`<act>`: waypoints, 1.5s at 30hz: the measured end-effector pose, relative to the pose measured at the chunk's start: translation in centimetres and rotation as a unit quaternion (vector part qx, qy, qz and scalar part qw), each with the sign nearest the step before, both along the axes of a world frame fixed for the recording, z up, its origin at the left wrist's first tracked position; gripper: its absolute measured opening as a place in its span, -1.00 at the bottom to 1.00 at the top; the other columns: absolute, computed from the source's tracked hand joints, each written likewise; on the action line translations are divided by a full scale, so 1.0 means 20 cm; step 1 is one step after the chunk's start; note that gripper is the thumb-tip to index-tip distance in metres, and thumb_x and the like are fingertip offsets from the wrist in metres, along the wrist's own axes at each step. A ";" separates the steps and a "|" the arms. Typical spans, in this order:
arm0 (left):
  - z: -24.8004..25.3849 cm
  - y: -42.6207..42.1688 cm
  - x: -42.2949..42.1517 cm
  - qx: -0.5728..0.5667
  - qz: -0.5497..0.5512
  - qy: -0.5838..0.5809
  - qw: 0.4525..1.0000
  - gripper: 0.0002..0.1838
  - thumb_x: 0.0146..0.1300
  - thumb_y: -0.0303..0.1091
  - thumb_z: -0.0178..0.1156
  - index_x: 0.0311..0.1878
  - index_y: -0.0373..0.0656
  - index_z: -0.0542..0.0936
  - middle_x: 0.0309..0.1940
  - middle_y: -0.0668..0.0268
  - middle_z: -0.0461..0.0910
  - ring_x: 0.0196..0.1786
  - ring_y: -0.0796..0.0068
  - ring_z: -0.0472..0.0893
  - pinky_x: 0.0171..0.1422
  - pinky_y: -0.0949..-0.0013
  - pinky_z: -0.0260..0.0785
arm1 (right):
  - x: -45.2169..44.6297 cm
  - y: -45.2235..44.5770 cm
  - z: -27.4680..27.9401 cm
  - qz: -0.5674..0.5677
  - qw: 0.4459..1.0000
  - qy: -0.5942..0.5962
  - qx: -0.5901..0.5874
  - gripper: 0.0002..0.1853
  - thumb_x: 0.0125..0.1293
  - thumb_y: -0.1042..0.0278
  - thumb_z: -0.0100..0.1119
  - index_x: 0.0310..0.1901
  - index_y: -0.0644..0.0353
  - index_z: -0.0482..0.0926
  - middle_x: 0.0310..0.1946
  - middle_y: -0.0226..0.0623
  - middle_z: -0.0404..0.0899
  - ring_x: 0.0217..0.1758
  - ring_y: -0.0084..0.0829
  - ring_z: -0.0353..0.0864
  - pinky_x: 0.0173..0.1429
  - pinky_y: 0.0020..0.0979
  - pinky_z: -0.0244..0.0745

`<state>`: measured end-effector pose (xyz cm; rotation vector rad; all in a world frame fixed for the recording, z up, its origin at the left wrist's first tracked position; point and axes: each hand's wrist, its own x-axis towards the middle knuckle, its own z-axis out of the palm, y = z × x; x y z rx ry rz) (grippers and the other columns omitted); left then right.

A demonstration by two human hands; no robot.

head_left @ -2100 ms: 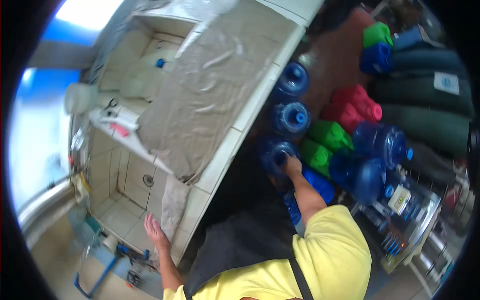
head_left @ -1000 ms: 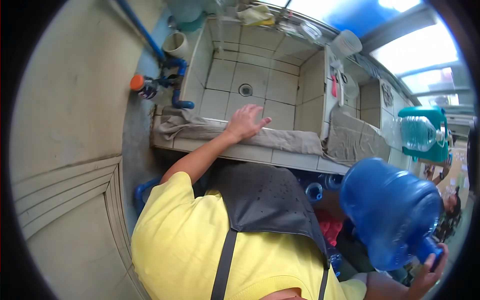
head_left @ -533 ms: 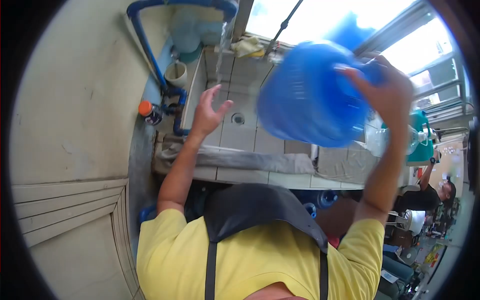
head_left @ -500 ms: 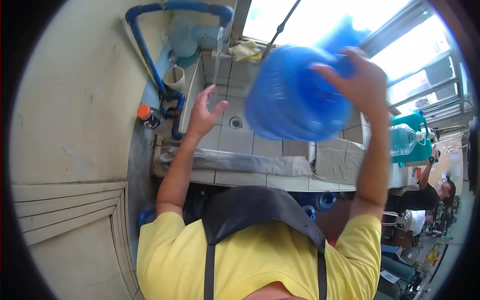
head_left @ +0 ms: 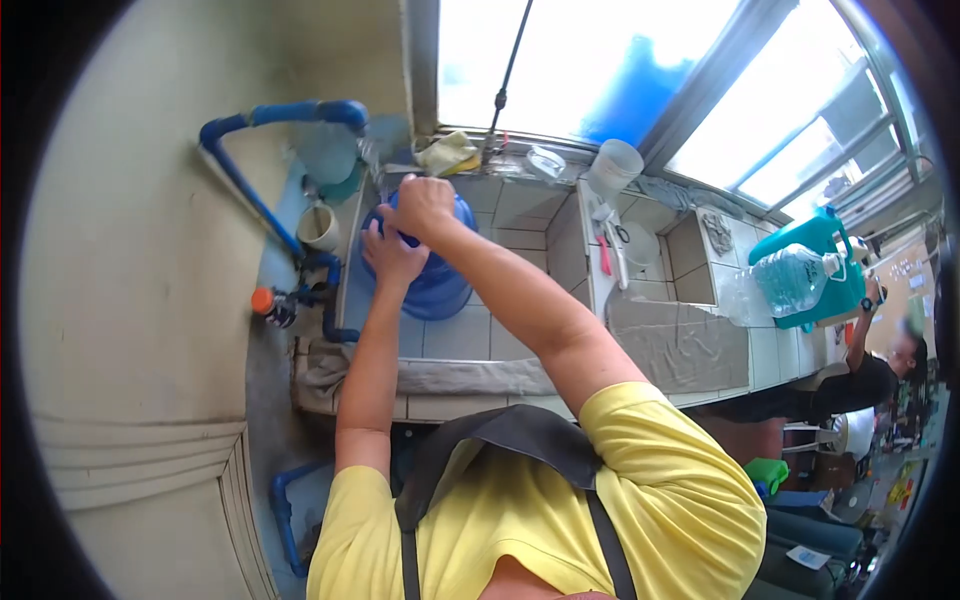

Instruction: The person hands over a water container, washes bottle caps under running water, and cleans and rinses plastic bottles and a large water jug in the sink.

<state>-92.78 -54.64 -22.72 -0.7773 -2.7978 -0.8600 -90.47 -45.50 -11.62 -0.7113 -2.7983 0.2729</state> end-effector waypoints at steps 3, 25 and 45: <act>-0.02 0.09 -0.02 -0.026 -0.002 0.009 1.000 0.10 -0.05 0.32 0.41 0.46 -0.17 0.27 0.49 -0.02 0.15 0.54 -0.15 0.08 0.57 -0.18 -0.14 | 0.11 0.17 0.07 0.008 0.996 -0.004 -0.092 -0.41 0.16 -0.31 0.28 -0.13 0.14 0.73 -0.27 -0.06 0.74 -0.16 -0.14 0.76 -0.05 -0.18 0.61; 0.04 0.07 -0.37 -0.004 -0.195 0.111 0.974 0.11 -0.08 0.24 0.46 0.45 -0.25 0.26 0.37 0.00 0.38 0.48 -0.05 0.27 0.57 0.04 0.04 | 0.77 2.23 -0.31 -0.254 0.959 -0.125 -0.016 -0.65 0.06 0.14 0.29 -0.23 0.24 0.75 -0.11 0.03 0.71 0.00 0.02 0.70 0.04 -0.16 0.61; 0.09 0.02 -0.29 -0.013 -0.178 0.125 0.976 -0.01 0.00 0.27 0.41 0.37 -0.24 0.39 0.43 0.03 0.32 0.50 -0.04 0.25 0.58 0.03 0.02 | 0.50 1.57 -0.60 -0.202 0.966 0.085 -0.137 -0.60 0.32 0.10 0.14 -0.04 0.32 0.63 -0.07 0.14 0.66 0.08 0.11 0.62 0.17 -0.06 0.50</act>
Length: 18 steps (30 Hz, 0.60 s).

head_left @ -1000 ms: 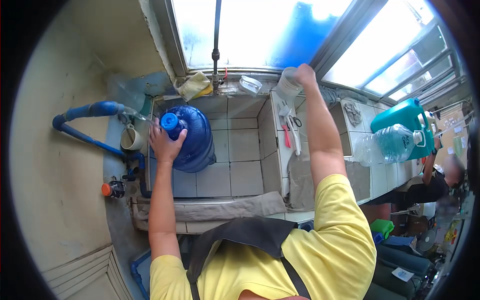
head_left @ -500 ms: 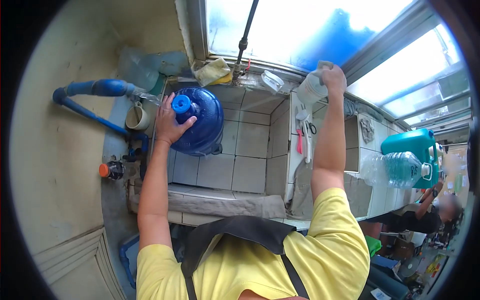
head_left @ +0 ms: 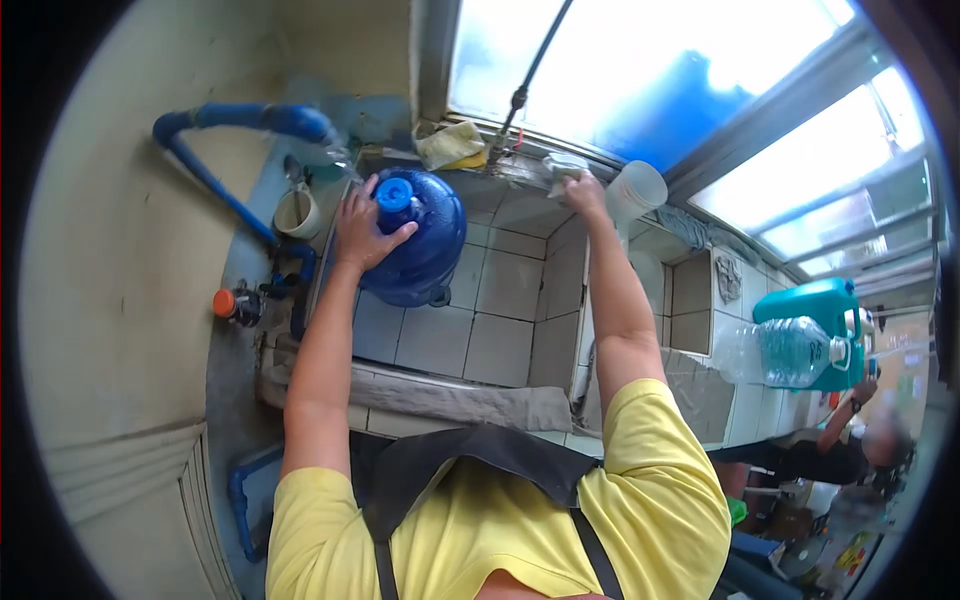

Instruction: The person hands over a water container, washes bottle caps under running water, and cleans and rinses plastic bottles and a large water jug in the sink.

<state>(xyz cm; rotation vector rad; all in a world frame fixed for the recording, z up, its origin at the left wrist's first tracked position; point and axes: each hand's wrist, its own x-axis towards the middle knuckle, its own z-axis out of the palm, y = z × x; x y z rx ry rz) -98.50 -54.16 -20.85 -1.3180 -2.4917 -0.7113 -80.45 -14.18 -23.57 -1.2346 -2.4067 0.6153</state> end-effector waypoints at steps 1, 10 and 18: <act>-0.01 0.00 0.00 -0.001 0.015 -0.003 1.000 -0.01 0.00 0.27 0.41 0.37 -0.24 0.39 0.43 0.03 0.32 0.50 -0.04 0.25 0.58 0.03 0.02 | 0.02 0.04 -0.01 0.018 1.000 -0.008 0.004 -0.59 0.32 0.10 0.15 -0.03 0.31 0.62 -0.06 0.13 0.67 0.08 0.10 0.62 0.17 -0.06 0.49; -0.04 0.01 -0.02 -0.018 0.045 -0.035 0.998 -0.05 -0.02 0.38 0.35 0.32 -0.13 0.51 0.47 0.13 0.31 0.55 0.10 0.19 0.60 0.03 -0.02 | -0.17 -0.85 0.58 0.239 0.915 0.324 -0.038 -0.73 0.31 0.39 0.10 0.01 0.26 0.55 -0.13 0.00 0.63 -0.05 0.02 0.63 0.04 -0.18 0.54; -0.20 0.04 -0.09 0.052 0.028 -0.022 0.998 0.01 -0.10 0.34 0.40 0.35 -0.11 0.44 0.36 0.14 0.43 0.46 0.12 0.32 0.55 0.02 0.05 | -0.56 -1.41 0.42 0.415 0.857 0.070 0.297 -0.64 0.28 0.10 0.11 -0.01 0.12 0.61 0.02 -0.09 0.58 0.14 0.06 0.54 0.28 0.06 0.37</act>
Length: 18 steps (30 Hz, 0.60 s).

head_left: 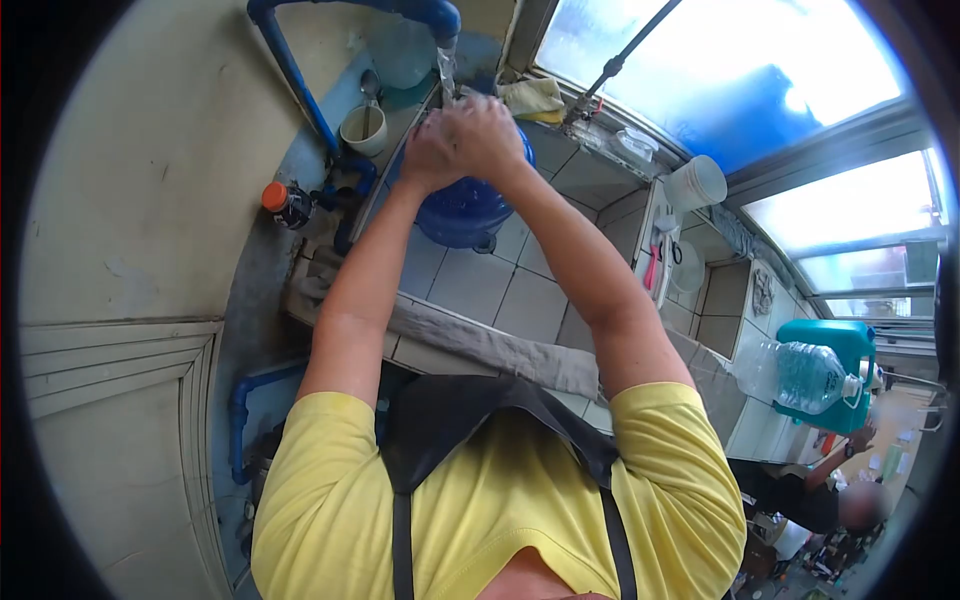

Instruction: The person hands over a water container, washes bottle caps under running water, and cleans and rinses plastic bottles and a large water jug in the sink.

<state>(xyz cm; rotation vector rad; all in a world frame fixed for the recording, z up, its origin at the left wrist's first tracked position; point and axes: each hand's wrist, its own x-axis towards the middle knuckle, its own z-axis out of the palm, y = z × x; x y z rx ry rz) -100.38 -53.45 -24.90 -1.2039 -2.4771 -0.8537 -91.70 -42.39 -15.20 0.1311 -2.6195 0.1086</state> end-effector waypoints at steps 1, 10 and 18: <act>0.04 -0.02 0.02 0.001 0.003 -0.002 1.000 0.01 -0.10 0.34 0.40 0.35 -0.11 0.44 0.36 0.14 0.43 0.46 0.12 0.32 0.55 0.02 0.05 | -0.05 0.00 0.01 0.003 1.000 -0.002 0.001 -0.64 0.28 0.10 0.11 -0.01 0.12 0.61 0.02 -0.09 0.58 0.14 0.06 0.54 0.28 0.06 0.37; 0.11 -0.03 0.06 -0.010 -0.007 -0.047 0.999 -0.06 -0.09 0.29 0.43 0.28 -0.14 0.48 0.26 0.05 0.48 0.37 0.06 0.41 0.44 0.01 0.22 | -0.07 0.00 0.02 -0.014 1.000 -0.018 -0.017 -0.60 0.34 -0.06 0.06 -0.20 0.11 0.68 -0.14 -0.14 0.69 0.05 0.00 0.61 0.19 -0.08 0.47; 0.13 -0.08 0.12 0.052 -0.040 0.065 0.996 -0.05 -0.10 0.32 0.45 0.24 -0.20 0.50 0.24 -0.03 0.49 0.31 -0.01 0.47 0.40 0.07 0.30 | -0.06 0.05 -0.02 0.000 0.984 0.012 -0.177 -0.71 0.30 0.09 0.10 -0.26 0.13 0.68 -0.11 -0.14 0.69 -0.05 0.10 0.63 0.08 -0.01 0.52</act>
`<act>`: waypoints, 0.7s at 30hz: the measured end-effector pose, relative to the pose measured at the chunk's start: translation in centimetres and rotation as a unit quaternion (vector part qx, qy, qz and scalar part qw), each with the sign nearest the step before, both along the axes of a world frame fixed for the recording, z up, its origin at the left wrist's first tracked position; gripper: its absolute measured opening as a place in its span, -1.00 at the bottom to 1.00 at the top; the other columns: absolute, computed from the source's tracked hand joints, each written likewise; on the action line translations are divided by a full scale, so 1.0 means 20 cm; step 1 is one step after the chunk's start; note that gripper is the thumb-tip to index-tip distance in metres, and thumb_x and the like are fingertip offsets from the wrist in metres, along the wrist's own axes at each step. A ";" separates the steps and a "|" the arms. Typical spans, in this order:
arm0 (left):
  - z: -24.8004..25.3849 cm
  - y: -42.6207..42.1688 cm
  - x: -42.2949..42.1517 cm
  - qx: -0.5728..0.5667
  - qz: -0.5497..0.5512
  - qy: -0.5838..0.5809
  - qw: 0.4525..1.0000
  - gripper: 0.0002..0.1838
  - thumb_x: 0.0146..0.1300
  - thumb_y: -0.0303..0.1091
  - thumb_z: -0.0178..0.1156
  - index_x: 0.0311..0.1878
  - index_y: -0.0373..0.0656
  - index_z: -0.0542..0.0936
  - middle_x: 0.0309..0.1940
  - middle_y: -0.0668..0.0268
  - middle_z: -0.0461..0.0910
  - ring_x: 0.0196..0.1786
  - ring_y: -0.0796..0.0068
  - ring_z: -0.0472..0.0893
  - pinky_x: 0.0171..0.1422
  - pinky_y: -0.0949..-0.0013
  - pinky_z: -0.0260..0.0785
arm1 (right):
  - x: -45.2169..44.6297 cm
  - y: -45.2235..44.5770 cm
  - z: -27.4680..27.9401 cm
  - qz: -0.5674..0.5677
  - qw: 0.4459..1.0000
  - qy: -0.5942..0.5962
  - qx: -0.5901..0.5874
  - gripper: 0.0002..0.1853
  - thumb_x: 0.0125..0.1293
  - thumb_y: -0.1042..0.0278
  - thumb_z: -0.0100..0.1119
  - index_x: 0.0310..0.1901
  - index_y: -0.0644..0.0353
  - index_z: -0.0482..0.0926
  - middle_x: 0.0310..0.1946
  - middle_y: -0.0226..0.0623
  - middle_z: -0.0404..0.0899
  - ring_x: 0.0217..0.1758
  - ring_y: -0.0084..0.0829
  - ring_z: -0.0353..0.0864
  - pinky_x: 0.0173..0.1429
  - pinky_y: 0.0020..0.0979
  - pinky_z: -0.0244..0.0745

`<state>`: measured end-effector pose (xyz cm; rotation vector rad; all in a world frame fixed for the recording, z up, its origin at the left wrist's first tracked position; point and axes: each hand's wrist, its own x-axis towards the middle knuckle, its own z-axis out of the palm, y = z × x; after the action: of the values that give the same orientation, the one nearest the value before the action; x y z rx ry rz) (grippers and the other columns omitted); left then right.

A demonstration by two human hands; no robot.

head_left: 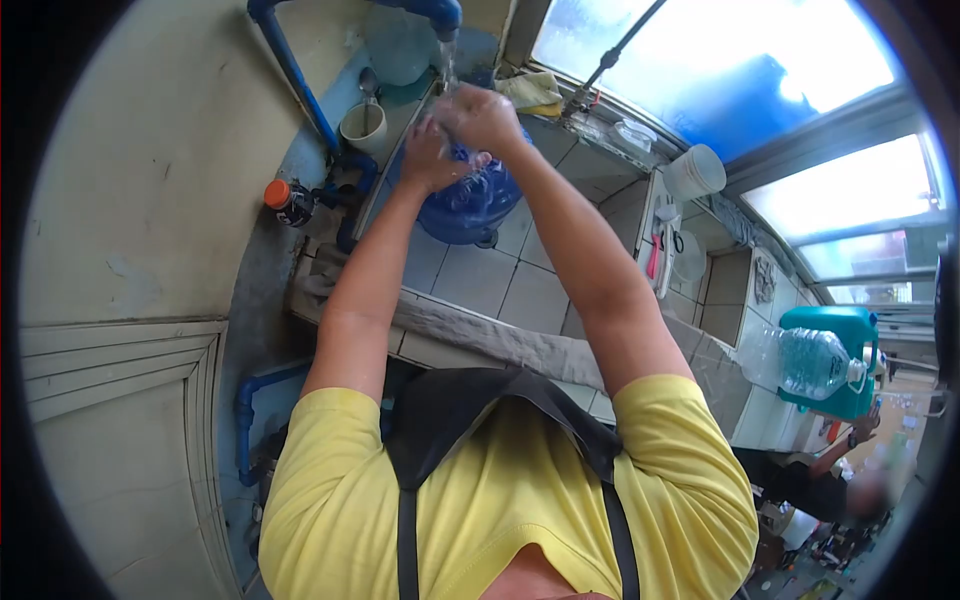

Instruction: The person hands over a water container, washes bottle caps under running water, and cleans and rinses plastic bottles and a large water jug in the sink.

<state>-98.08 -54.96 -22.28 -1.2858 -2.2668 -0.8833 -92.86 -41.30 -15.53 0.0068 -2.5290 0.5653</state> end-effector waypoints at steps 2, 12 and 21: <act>0.10 0.03 0.01 -0.002 0.025 -0.031 0.999 -0.10 -0.08 0.28 0.47 0.20 -0.21 0.53 0.21 -0.02 0.53 0.27 -0.03 0.50 0.38 0.10 0.32 | -0.05 0.10 0.06 -0.142 0.947 -0.080 -0.277 -0.73 0.32 0.12 0.11 -0.19 0.11 0.67 -0.06 -0.15 0.67 0.03 0.11 0.60 0.11 0.00 0.50; 0.23 0.41 0.09 0.255 0.064 -0.395 0.880 -0.52 0.02 -0.10 0.51 -0.09 -0.22 0.62 -0.12 0.20 0.67 -0.03 0.38 0.63 0.12 0.34 0.44 | 0.61 -0.25 -0.49 -0.113 0.991 0.065 0.035 -0.21 0.30 0.01 0.25 0.43 0.27 0.19 0.44 0.21 0.17 0.51 0.26 0.12 0.49 0.10 0.09; 0.28 0.39 0.03 0.005 -0.228 -0.303 0.926 -0.83 0.02 -0.33 0.37 -0.33 -0.14 0.63 -0.35 0.24 0.65 -0.20 0.39 0.64 -0.06 0.35 0.49 | 0.40 0.44 -0.50 -0.289 0.889 -0.189 -0.301 -0.42 0.43 0.02 0.03 0.30 0.30 0.43 0.34 0.17 0.38 0.47 0.07 0.30 0.47 -0.07 0.19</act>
<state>-97.43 -47.12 -16.70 -1.7628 -2.4127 -1.6467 -84.90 -32.44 -25.61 -1.1376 -2.4006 1.1415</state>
